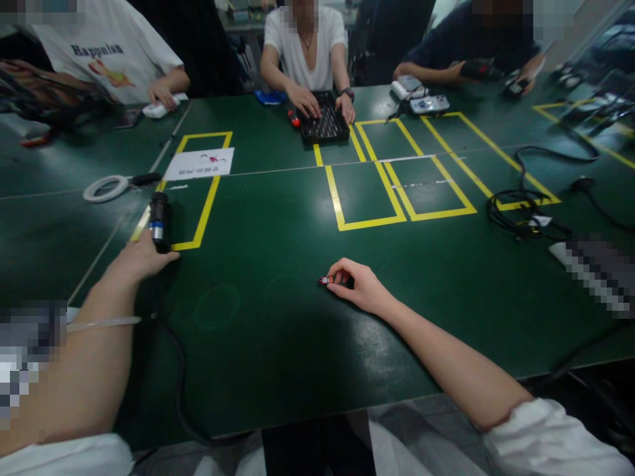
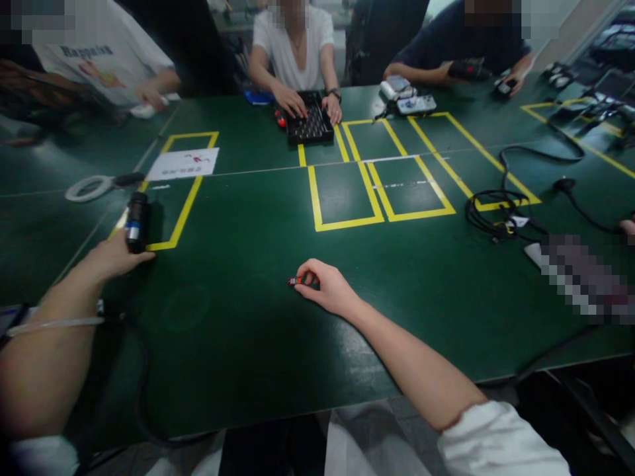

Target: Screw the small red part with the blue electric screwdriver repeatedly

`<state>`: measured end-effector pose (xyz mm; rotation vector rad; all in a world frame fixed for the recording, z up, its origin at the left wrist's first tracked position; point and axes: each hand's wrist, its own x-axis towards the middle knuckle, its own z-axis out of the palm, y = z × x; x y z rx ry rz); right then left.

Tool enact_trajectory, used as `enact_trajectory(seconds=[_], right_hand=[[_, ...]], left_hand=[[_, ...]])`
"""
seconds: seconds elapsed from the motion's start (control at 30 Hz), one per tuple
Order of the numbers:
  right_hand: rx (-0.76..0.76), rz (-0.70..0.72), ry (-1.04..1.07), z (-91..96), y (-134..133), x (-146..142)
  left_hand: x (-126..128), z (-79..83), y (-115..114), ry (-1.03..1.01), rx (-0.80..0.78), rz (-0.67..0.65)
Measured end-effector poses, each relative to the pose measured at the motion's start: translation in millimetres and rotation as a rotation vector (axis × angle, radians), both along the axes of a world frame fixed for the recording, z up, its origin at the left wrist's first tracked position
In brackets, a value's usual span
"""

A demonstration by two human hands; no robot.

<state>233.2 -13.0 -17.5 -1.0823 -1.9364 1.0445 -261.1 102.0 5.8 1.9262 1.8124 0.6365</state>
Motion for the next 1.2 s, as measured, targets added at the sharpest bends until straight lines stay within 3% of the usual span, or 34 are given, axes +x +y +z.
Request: enact_trajectory(seconds=[0.1,0.13,0.2,0.27,0.37,0.43,0.6,0.87,1.0,1.2], right_hand=[[-0.019,-0.009,0.006,1.1,0.3,-0.2],[-0.025,-0.012,0.01,1.7,0.3,-0.2],[-0.041,-0.019,0.018,3.1,0.4,-0.2],[-0.06,-0.025,0.029,4.2,0.4,-0.2],[-0.079,-0.032,0.047,4.3,0.6,-0.5],[-0.087,-0.039,0.056,3.8,0.8,-1.0],[-0.085,-0.051,0.044,3.1,1.1,-1.6],[0.011,-0.079,-0.017,1.0,4.8,4.4],[0.041,-0.101,-0.075,1.7,7.0,8.9],[0.057,-0.068,-0.124,1.5,6.8,8.1]], left_hand=[[-8.6,-9.1,-0.4,0.051,0.157,0.109],[-5.4,-11.2,-2.9,0.049,0.217,0.077],[7.4,-13.1,-10.6,0.056,0.324,0.023],[27.3,-11.0,-21.6,0.139,0.344,0.105],[67.4,-1.0,-42.5,0.38,0.117,0.303],[98.1,7.4,-57.4,0.538,-0.063,0.303],[178.0,18.0,-89.8,0.62,-0.117,0.171],[288.2,19.2,-122.8,0.563,-0.036,-0.11],[312.5,18.7,-126.2,0.546,-0.011,-0.245],[318.7,14.4,-126.3,0.559,0.019,-0.262]])
